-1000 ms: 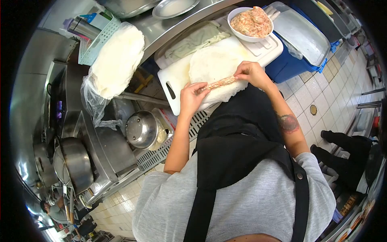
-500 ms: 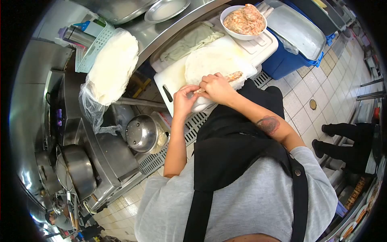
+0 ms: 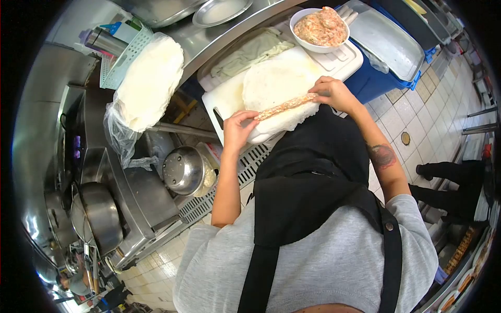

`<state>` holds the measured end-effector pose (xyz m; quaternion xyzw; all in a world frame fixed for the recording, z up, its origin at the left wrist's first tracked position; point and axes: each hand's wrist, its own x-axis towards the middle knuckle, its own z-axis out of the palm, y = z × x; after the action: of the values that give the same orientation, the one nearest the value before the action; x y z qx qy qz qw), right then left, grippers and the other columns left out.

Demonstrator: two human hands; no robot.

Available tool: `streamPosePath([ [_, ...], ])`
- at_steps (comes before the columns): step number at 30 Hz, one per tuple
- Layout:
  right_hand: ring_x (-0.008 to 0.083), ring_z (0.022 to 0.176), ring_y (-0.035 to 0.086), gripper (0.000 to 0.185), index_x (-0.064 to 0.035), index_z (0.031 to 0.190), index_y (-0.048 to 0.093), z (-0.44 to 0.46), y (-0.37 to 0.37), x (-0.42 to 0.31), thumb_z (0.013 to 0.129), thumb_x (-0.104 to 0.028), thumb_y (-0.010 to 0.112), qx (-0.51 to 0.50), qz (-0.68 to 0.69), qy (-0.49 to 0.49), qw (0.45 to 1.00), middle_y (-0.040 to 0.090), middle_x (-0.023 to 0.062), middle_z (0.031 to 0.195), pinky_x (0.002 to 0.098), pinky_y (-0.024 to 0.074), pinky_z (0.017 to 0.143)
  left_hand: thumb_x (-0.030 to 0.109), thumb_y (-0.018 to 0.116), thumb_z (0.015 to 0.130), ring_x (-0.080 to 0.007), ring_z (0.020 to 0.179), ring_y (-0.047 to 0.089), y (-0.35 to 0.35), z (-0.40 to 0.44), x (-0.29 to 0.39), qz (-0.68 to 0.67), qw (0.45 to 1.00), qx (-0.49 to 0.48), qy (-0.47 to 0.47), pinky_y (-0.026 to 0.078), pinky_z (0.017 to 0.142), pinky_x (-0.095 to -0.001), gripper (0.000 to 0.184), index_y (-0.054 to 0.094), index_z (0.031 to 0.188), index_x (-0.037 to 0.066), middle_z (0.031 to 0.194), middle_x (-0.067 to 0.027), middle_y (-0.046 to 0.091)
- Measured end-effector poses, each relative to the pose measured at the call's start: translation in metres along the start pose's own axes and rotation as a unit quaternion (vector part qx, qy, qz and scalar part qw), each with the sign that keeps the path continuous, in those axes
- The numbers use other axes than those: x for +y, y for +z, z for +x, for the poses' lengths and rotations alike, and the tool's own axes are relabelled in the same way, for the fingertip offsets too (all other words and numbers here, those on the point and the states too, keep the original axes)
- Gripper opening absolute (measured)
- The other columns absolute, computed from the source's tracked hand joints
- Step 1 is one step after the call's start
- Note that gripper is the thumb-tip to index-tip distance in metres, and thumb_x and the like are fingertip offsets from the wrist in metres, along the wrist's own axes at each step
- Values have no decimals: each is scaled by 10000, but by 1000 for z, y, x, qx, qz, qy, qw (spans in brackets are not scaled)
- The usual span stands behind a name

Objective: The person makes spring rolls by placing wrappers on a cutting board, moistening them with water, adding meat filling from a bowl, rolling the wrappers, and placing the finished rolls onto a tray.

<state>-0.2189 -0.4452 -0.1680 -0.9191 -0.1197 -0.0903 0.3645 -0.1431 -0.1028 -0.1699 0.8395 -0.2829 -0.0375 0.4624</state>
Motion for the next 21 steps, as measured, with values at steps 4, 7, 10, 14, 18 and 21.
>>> streamPosePath([
  [4,280,956,644,416,-86,1115,727,-4,2,3,716,-150,828,4,7,34,999,666,95,970,364,514,861,2,789,702,-213,869,699,1,3,3,5,1000,13,-7,529,823,-296,244,766,943,29,911,-112,733],
  [7,281,941,647,450,-75,1120,717,-13,-2,-18,705,-190,847,70,-3,26,997,662,95,1001,360,518,847,19,800,704,-225,891,695,-1,2,1,5,1000,-14,-18,529,838,-316,305,758,1005,43,955,-113,733],
  [10,222,866,642,396,-47,1079,710,-36,8,-28,744,-213,842,188,12,63,980,660,69,955,321,517,787,50,814,708,-264,963,686,-4,-5,12,28,999,-22,-9,523,893,-332,429,720,1127,48,1049,-125,723],
  [14,87,742,578,268,-29,1011,703,-77,71,2,837,-210,798,271,242,300,882,633,-5,832,238,479,689,83,827,709,-304,1068,658,0,-19,16,67,994,62,56,486,989,-367,543,662,1225,37,1141,-136,695],
  [18,50,708,532,402,11,1074,666,-71,108,-23,840,-287,802,181,322,361,856,602,-36,784,206,423,623,91,825,712,-313,1088,644,5,-30,15,94,986,97,100,461,1026,-421,472,674,1154,24,1141,-133,690],
  [21,49,691,500,374,14,1042,670,-60,104,-41,853,-286,787,109,400,390,822,607,-23,794,206,400,625,95,821,706,-317,1054,634,12,-34,27,98,980,89,148,461,1007,-441,404,686,1082,34,1104,-115,691],
])
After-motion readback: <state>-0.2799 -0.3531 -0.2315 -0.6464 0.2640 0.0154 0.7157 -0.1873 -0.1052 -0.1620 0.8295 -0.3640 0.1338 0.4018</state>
